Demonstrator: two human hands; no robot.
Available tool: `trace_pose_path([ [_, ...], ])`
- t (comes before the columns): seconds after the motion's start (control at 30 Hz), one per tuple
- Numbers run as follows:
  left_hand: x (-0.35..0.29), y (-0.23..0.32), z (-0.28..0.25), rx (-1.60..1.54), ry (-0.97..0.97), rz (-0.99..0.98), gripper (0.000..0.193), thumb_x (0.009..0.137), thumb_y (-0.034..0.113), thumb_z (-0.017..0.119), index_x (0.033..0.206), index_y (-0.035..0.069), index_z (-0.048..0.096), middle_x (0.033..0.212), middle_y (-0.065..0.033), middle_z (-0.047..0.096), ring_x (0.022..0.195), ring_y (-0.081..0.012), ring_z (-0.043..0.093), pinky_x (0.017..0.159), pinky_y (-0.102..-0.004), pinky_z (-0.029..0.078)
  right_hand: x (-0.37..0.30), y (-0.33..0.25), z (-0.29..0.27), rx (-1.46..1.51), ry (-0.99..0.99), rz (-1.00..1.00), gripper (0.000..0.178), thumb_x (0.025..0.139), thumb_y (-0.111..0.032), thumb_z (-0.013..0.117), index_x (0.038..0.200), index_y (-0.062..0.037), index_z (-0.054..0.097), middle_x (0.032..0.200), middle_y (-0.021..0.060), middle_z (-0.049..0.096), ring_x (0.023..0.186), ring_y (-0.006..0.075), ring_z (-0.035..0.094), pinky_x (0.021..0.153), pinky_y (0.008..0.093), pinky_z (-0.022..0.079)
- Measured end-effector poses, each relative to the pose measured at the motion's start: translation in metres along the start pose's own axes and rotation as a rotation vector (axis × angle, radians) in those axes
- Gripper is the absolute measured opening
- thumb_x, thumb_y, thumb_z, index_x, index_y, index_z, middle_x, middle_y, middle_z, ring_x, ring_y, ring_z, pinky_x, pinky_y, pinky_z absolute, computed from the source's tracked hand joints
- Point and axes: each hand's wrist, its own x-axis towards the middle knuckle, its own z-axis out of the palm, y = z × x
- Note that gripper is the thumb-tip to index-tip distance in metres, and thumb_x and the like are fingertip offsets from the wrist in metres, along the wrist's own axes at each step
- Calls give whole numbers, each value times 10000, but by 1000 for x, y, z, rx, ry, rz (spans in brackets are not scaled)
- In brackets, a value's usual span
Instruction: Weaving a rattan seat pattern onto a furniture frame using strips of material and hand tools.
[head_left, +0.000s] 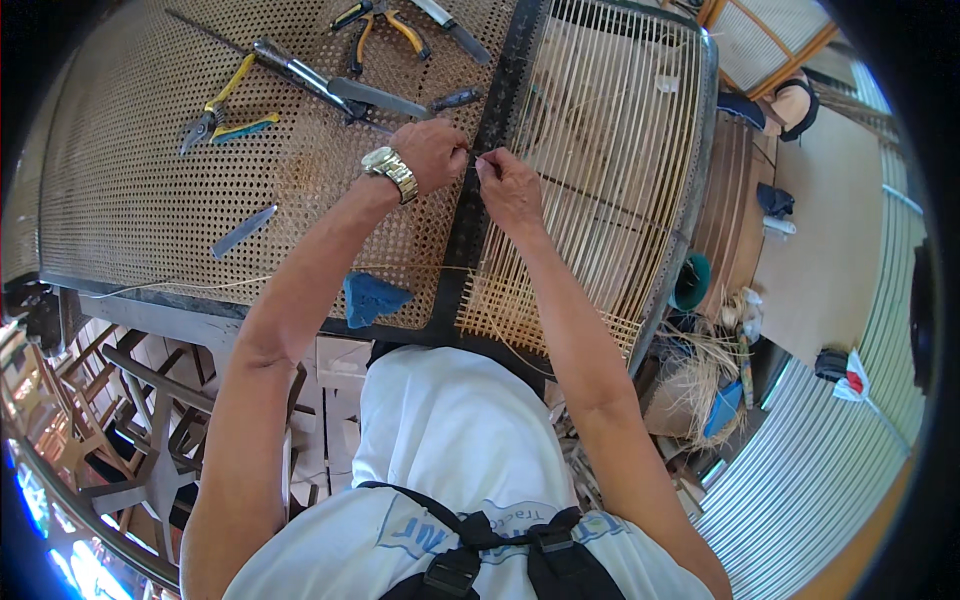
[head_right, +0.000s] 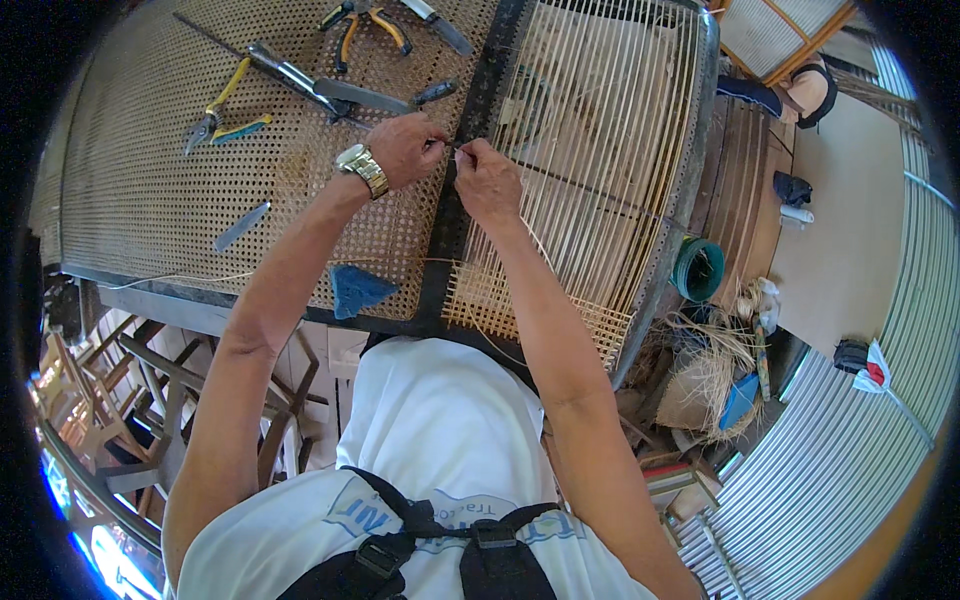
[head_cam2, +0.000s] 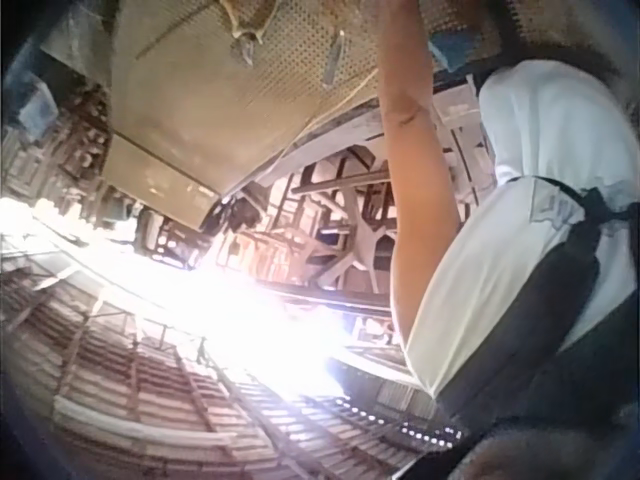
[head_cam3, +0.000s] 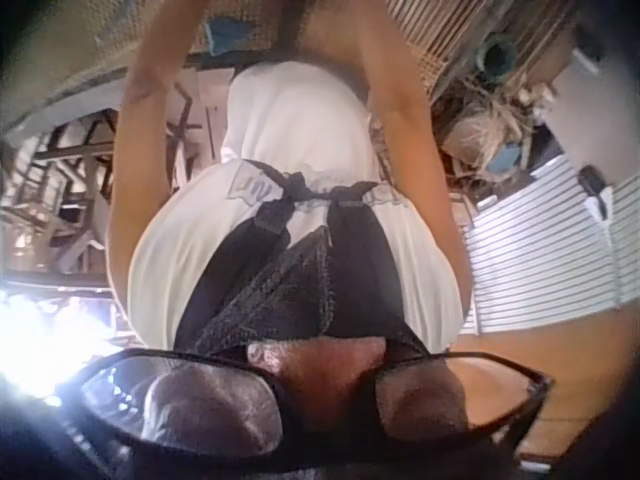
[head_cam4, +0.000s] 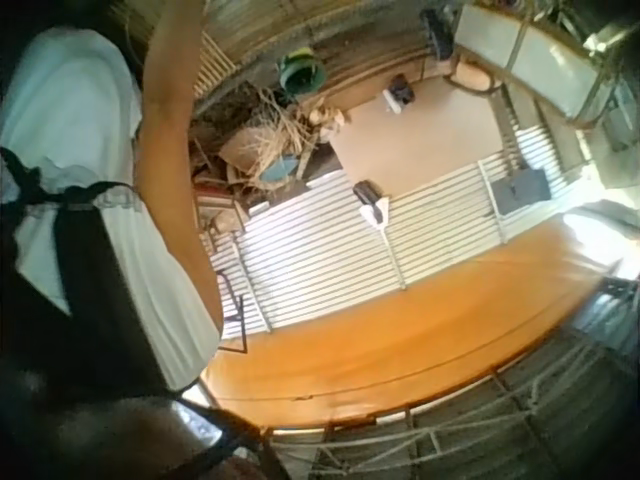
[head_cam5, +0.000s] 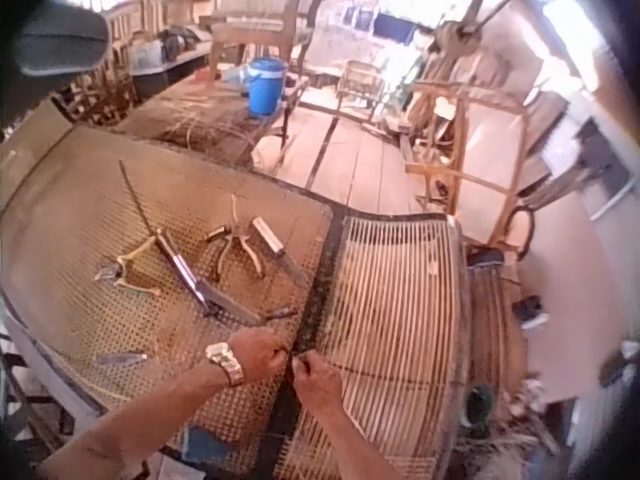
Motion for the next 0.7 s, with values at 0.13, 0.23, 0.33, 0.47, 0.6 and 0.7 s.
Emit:
trace_pose_path([
  [0.13,0,3,-3,-5,-33,10,241,862,263,610,1009,129,746,905,-142,658,865,-353,656,776,-475,524,2,0,3,-21,24,20,226,969,-275,588,1009,-74,685,931,192,716,912,390,686,796,482,534],
  [0.23,0,5,-7,-14,-43,24,240,863,261,608,1005,125,745,901,-139,649,860,-350,649,774,-478,518,4,-2,1,-30,42,18,222,960,-271,594,999,-74,686,920,198,714,893,398,687,782,484,537],
  [0.33,0,1,-2,-17,-55,53,235,862,258,610,995,116,742,902,-136,642,864,-347,644,775,-481,517,5,-4,-1,-78,12,-37,226,957,-265,593,989,-59,681,900,210,709,866,403,689,761,489,542],
  [0.47,2,-1,0,-34,-40,104,224,860,258,614,970,104,734,909,-135,637,878,-344,641,777,-475,519,8,-8,1,-123,52,-86,234,957,-264,597,969,-43,673,884,221,703,844,407,689,738,487,539],
  [0.6,-4,-1,-6,-42,-10,74,204,841,249,606,892,93,726,893,-146,677,865,-359,666,756,-485,539,4,-23,-3,34,30,4,234,950,-240,598,977,-16,659,869,225,695,832,397,690,738,459,531],
  [0.7,-1,9,-6,-62,-64,37,187,837,235,613,898,97,723,885,-153,693,862,-374,673,737,-484,546,6,-5,-4,113,36,-65,230,917,-199,616,1017,3,660,905,220,696,858,359,691,766,417,531],
])
